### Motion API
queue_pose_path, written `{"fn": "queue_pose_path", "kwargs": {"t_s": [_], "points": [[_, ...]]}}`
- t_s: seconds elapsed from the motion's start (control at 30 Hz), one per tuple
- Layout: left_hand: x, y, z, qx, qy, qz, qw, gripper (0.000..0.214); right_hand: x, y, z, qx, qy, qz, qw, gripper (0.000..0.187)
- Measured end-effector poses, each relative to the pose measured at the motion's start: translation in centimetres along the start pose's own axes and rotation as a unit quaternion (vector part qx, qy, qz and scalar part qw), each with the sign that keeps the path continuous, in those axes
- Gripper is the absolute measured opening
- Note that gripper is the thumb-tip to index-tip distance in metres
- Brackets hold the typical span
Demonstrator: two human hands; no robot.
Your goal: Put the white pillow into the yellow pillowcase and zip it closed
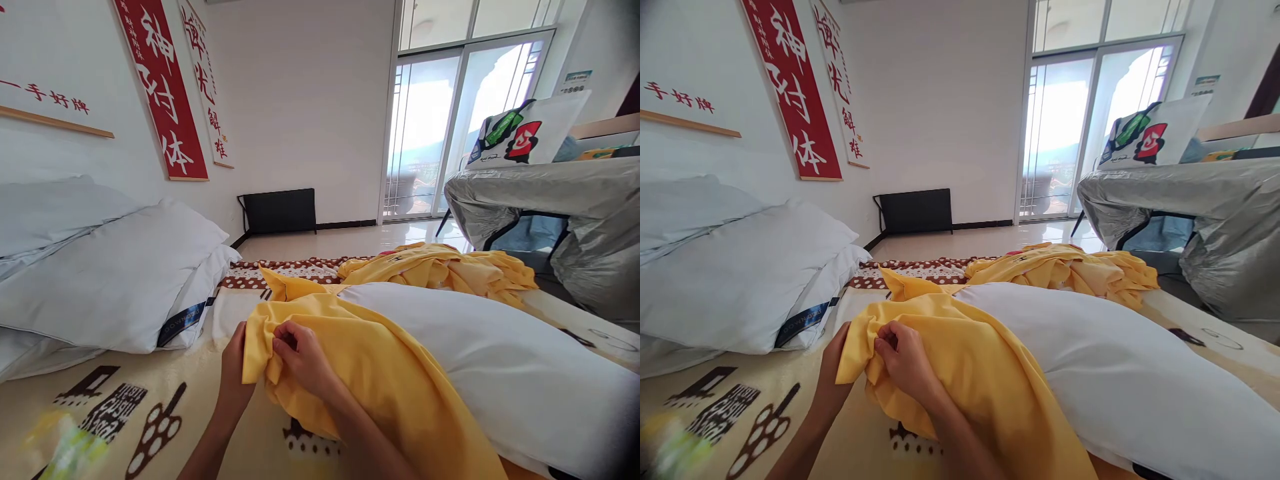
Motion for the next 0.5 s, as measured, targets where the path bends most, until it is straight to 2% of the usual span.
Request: {"fn": "queue_pose_path", "kwargs": {"t_s": [0.13,0.3,0.37,0.5], "points": [[-0.2,-0.9,0.1,-0.06,0.048,0.064,0.995,0.027,-0.1,0.3,-0.1,0.013,0.009,-0.004,1.0,0.013],[-0.5,-1.9,0.0,-0.113,0.044,0.095,0.988,0.03,-0.4,0.6,-0.1,0.032,0.03,0.0,0.999,0.014],[-0.8,-2.1,0.1,-0.116,0.041,0.095,0.988,0.031,-0.7,0.6,0.0,0.031,0.04,0.013,0.999,0.014],[-0.8,-2.1,0.3,-0.087,0.028,0.061,0.994,0.03,-1.7,0.7,0.4,0.027,0.07,0.076,0.994,0.018]]}}
Point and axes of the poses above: each hand's wrist, its own z-axis away from the middle knuckle, its own y-axis out of the back of the hand, x = y × z, the point moved 9 cm from there along -z, towards the middle knuckle, and after that the axes turned 5 degrees about -x, right-handed, at the moved point
